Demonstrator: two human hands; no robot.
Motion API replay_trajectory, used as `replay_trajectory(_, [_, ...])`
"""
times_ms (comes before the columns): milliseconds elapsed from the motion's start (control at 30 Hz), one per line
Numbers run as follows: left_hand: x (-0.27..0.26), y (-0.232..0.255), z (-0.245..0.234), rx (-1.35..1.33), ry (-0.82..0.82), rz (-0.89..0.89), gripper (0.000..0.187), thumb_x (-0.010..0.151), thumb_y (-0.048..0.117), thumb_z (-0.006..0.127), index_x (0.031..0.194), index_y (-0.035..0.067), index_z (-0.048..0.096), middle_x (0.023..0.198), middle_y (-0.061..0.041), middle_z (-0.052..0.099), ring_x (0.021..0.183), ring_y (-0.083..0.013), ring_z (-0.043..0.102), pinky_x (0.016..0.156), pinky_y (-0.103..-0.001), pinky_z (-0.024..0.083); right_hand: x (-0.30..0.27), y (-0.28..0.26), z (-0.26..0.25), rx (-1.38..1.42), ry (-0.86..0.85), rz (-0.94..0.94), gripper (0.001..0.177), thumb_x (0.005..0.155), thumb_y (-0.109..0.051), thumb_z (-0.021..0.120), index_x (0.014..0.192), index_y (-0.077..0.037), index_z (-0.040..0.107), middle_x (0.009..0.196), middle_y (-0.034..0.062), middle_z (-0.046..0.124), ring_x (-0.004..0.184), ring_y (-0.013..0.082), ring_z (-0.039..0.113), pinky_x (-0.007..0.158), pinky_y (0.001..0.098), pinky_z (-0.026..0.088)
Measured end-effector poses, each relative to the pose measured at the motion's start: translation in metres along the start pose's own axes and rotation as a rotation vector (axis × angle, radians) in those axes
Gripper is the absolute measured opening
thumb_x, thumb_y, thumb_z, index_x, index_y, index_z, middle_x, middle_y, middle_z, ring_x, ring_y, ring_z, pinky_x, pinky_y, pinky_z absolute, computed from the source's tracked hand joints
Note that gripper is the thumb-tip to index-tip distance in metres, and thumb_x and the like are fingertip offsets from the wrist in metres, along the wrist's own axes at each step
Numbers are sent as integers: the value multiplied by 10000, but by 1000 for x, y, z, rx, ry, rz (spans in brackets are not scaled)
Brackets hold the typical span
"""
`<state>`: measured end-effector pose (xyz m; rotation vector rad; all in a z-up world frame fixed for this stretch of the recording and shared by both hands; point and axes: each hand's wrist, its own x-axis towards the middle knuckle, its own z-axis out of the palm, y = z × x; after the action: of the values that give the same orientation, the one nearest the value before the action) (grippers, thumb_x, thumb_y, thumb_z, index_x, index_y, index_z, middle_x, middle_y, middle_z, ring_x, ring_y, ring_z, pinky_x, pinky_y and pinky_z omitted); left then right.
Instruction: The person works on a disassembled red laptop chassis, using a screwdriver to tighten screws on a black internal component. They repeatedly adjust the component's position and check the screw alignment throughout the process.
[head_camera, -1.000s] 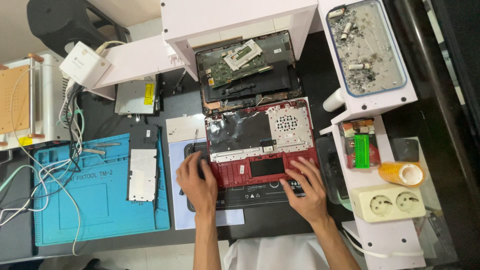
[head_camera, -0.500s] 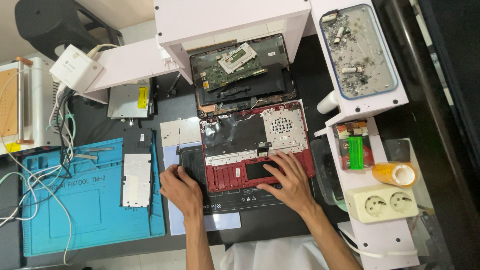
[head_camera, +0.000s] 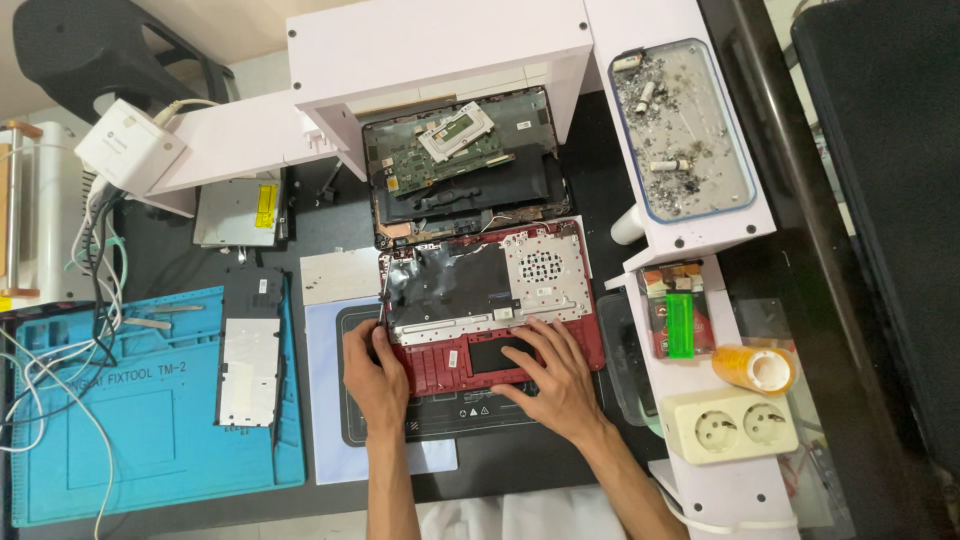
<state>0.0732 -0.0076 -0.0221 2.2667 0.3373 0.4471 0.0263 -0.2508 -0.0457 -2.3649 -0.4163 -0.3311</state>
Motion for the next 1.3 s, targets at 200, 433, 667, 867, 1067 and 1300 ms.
replay_trajectory(200, [1, 1, -1, -16, -27, -17, 177, 1054, 136, 559, 1135, -1, 637, 1006, -128, 683, 858, -262, 671, 764, -376, 531, -2, 3, 4, -27, 1, -16, 566, 748, -465, 859, 1153, -90, 733, 1342, 89, 618, 1370, 311, 491, 1200, 552, 325])
replay_trajectory(433, [3, 3, -1, 1, -42, 73, 164, 1037, 136, 593, 1105, 7, 668, 980, -122, 678, 871, -260, 661, 789, -376, 523, 2, -3, -2, 1, 22, 6, 550, 733, -445, 863, 1127, -83, 732, 1298, 99, 640, 1326, 322, 519, 1158, 545, 353])
replay_trajectory(667, [8, 5, -4, -65, -32, 98, 154, 995, 146, 656, 1078, 31, 716, 960, -99, 681, 877, -267, 646, 829, -374, 495, 25, -9, -8, 99, 227, 112, 351, 831, -188, 830, 1133, -55, 711, 1192, 112, 695, 1175, 280, 643, 1024, 421, 520])
replay_trajectory(867, [37, 25, -21, 5, -176, 377, 121, 945, 149, 713, 1046, 89, 744, 969, -57, 714, 864, -256, 593, 870, -363, 414, 80, -20, -28, 423, 252, 253, 403, 845, -72, 788, 1225, -44, 658, 1212, 107, 704, 1114, 250, 714, 971, 360, 573])
replay_trajectory(1067, [75, 58, -33, 21, -477, 481, 163, 891, 188, 756, 1038, 126, 786, 947, -24, 729, 849, -262, 562, 856, -356, 427, 122, -21, -52, 390, 79, 126, 407, 800, -88, 821, 1190, -43, 711, 1142, 118, 728, 1057, 235, 708, 906, 357, 558])
replay_trajectory(1300, [113, 101, -32, -23, -432, 622, 172, 861, 211, 792, 1007, 120, 785, 944, -22, 723, 904, -232, 627, 919, -378, 418, 158, -8, -73, 365, 81, 85, 159, 836, -85, 800, 987, -36, 780, 936, 78, 781, 888, 188, 764, 794, 308, 568])
